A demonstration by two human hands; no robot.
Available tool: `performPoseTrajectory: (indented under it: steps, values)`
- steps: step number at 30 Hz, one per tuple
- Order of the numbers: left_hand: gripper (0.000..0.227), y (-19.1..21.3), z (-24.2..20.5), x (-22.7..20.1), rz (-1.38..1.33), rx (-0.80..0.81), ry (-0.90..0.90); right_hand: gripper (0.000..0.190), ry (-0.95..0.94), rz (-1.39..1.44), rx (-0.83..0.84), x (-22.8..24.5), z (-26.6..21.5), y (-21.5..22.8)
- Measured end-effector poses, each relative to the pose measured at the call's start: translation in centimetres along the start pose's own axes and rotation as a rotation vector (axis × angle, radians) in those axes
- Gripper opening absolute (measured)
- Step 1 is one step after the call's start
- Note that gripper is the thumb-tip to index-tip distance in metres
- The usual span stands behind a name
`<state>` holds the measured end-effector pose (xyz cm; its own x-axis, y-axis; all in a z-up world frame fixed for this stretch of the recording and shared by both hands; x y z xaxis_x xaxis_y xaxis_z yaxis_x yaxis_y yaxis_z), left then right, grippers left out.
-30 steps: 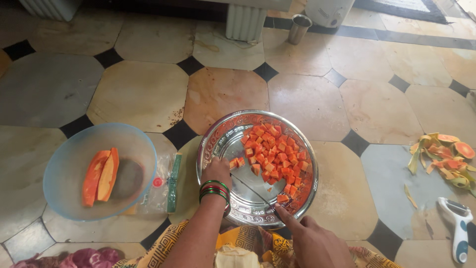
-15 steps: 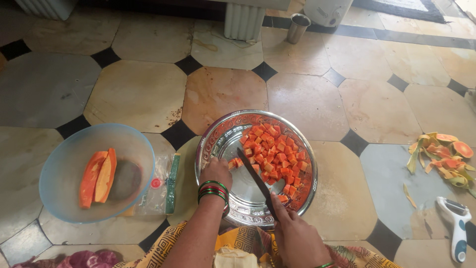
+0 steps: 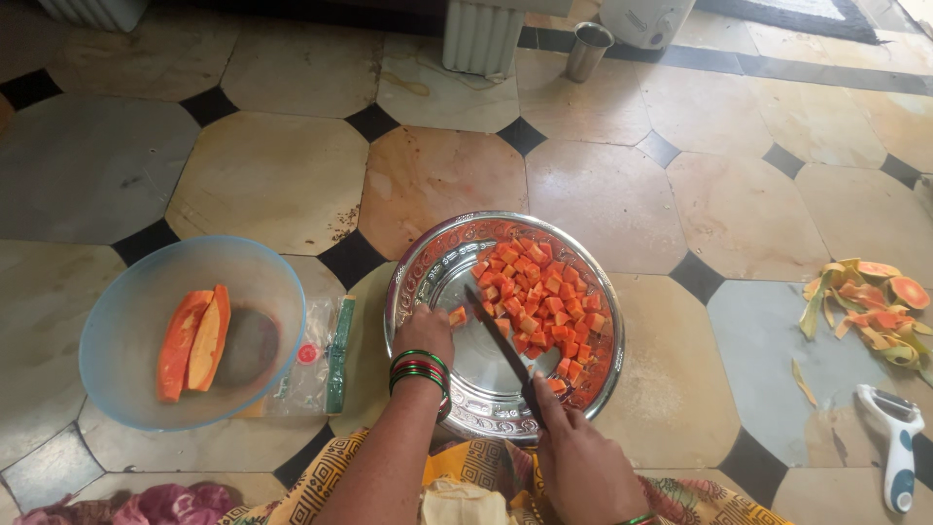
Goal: The person chops a piece of papaya into smaller pieces on a silver tray using a knife.
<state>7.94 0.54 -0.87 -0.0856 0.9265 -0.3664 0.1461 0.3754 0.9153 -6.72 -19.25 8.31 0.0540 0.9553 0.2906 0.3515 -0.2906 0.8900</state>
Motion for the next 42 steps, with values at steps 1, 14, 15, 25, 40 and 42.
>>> performPoseTrajectory:
  steps: [1,14,15,25,40,42]
  values:
    - [0.023,0.1,0.0,0.0,0.000,0.001,0.000,0.081,0.000,0.000,0.001,-0.1,-0.1,-0.5]
    - [0.024,1.1,-0.3,-0.2,-0.069,0.020,0.039,0.078,0.023,-0.044,0.085,-0.7,0.6,-4.1]
    - [0.024,1.0,-0.2,-0.2,-0.065,0.025,0.038,0.078,0.043,-0.043,0.045,-0.5,0.6,-4.0]
    - [0.022,1.2,0.0,-0.3,-0.014,0.000,0.021,0.079,0.002,-0.053,0.134,-0.4,0.6,-4.6]
    - [0.025,0.2,0.3,-0.1,-0.016,0.004,0.015,0.095,0.026,-0.226,0.309,0.7,0.3,-8.0]
    - [0.026,0.2,0.5,0.0,-0.016,0.021,0.013,0.097,0.030,-0.218,0.334,0.6,0.6,-8.4]
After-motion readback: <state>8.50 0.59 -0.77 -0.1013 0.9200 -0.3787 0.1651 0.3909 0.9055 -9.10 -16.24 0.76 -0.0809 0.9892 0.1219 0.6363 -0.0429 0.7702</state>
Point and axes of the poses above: each hand's wrist, its own z-axis towards the middle knuckle, its own y-axis out of the back of the hand, x = y × z, the point moved 8 cm from there along z, towards the middle knuckle, and after that the axes turned 3 degrees about x, right-handed, at the moved point
